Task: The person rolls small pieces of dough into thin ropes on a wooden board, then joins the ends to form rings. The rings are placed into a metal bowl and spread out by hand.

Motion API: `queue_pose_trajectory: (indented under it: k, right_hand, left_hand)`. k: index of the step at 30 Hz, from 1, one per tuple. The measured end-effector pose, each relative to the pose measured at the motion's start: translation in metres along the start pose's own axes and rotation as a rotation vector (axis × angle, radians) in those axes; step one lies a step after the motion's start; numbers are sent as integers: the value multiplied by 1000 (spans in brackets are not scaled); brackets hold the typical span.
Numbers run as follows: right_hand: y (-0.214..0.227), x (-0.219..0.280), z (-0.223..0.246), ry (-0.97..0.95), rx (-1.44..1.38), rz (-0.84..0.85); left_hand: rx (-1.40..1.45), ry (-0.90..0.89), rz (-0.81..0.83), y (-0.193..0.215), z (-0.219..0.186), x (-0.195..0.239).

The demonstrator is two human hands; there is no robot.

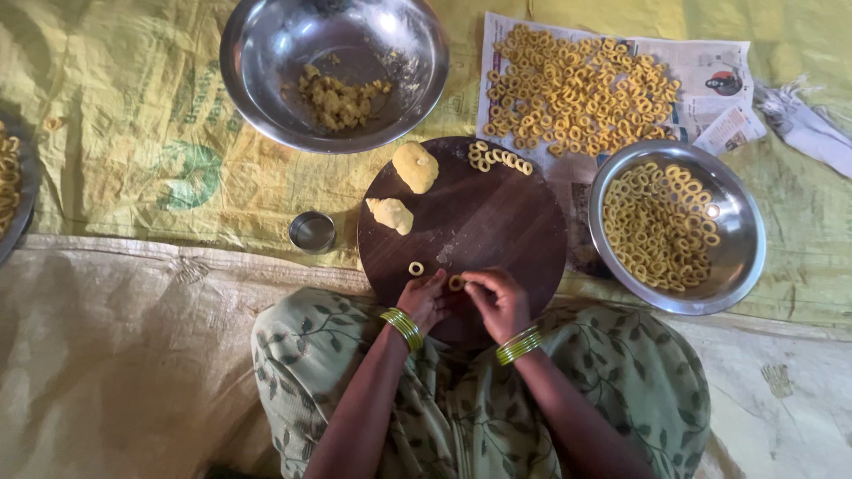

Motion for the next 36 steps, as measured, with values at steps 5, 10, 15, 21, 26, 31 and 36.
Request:
queue_pose_trajectory:
  k: [5, 10, 15, 21, 26, 31, 36]
  right_hand:
    - [17, -6, -22, -268, -61, -81]
    - [9, -2, -34, -244, -168, -61]
    - [5, 3, -38, -233, -31, -34]
    - [-2, 7, -53, -277, -5, 5]
    - [-3, 8, -70, -242, 185, 6]
    - [-6, 12, -83, -320, 94, 39]
    - [-11, 15, -88, -315, 36, 47]
  left_hand:
    - [-31, 11, 33, -5, -6, 5]
    - [-154, -22, 39, -5, -3, -1]
    - [-208, -19, 25, -1, -1, -7]
    - [-170, -98, -4, 12, 11, -21]
    - [-157, -189, -71, 19, 16, -32]
    - [-186, -252, -93, 22, 17, -35]
    - [-261, -364, -61, 23, 20, -35]
Point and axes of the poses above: each hand's wrist, its own x-axis away from the middle knuckle, its own y-axis out of the back of the hand, z = x × y, the point moved 1 cm from there along -x, towards the middle knuckle
